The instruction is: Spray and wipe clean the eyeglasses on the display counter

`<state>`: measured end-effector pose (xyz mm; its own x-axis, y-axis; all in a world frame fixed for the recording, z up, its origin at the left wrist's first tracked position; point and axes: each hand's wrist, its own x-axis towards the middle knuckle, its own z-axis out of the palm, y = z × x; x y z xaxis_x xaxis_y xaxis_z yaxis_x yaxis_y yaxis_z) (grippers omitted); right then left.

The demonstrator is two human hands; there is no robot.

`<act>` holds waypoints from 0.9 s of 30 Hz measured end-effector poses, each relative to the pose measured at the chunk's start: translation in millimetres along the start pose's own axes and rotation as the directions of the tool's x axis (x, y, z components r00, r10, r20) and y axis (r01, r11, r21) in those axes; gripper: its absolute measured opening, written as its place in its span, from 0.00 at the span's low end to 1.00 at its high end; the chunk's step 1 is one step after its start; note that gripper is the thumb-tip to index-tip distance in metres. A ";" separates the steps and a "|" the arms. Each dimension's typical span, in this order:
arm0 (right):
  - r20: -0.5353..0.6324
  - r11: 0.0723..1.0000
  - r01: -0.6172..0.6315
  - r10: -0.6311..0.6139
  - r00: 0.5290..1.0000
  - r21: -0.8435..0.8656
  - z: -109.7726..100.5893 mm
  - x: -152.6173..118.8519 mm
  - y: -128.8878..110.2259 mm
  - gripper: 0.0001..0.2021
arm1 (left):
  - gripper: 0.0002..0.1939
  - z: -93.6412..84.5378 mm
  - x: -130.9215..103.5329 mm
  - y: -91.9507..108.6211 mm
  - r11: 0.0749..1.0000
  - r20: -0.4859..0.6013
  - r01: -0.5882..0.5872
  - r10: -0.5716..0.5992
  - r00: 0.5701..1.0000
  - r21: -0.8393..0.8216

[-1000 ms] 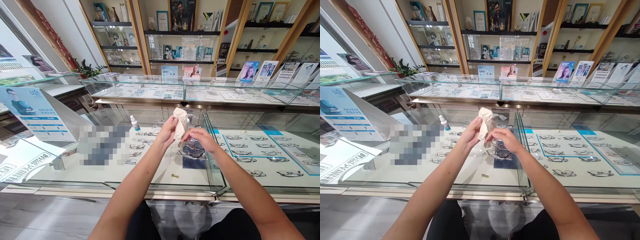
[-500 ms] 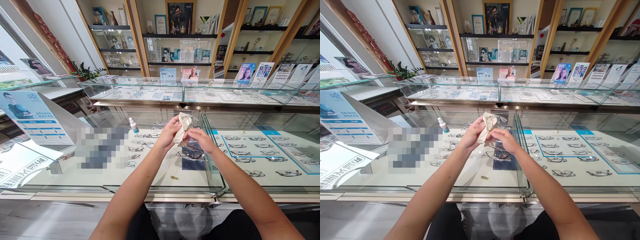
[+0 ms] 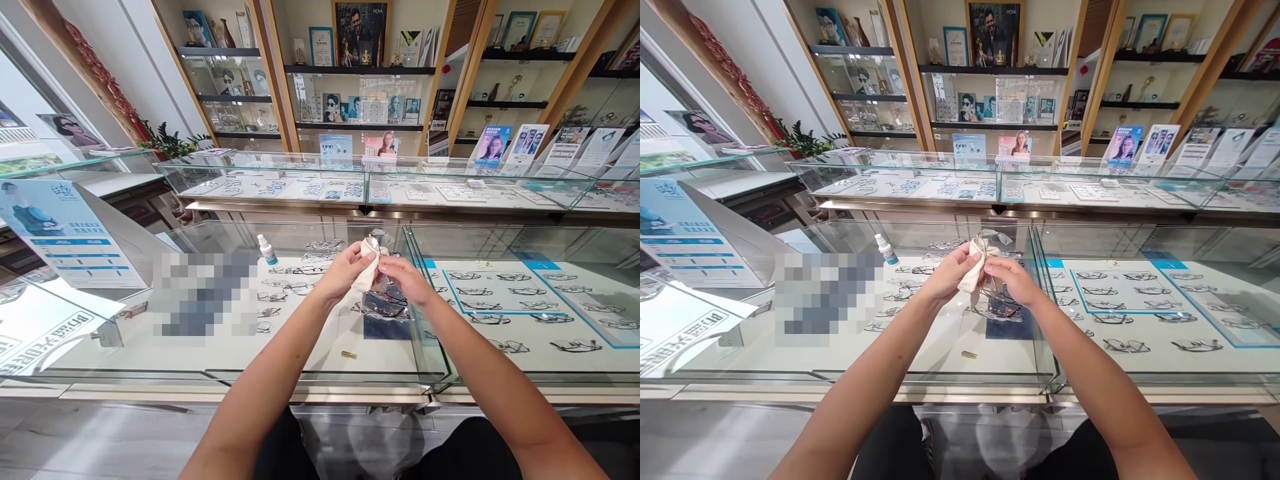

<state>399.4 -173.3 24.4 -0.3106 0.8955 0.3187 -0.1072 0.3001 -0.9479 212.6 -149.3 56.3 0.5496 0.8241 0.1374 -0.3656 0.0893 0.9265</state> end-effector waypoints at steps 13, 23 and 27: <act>0.026 0.984 -0.107 0.105 0.994 0.141 5.1 -0.7 -1.4 0.17 | 0.24 1.4 -4.6 3.3 0.994 -0.016 -0.101 0.102 0.995 0.039; 0.210 0.996 -0.091 0.084 0.974 0.023 5.1 -2.2 -6.1 0.19 | 0.28 2.4 -6.8 -0.3 0.974 -0.044 -0.163 0.172 0.984 0.159; 0.125 0.994 -0.114 0.113 0.986 0.000 2.6 -1.2 -12.9 0.17 | 0.29 -10.3 -5.2 6.2 0.969 0.121 -0.140 0.117 0.986 0.205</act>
<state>398.7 -179.1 36.4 -0.4365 0.8754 0.2077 -0.0715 0.1964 -0.9779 199.7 -147.2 57.7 0.5897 0.7551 0.2865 -0.2771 -0.1441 0.9500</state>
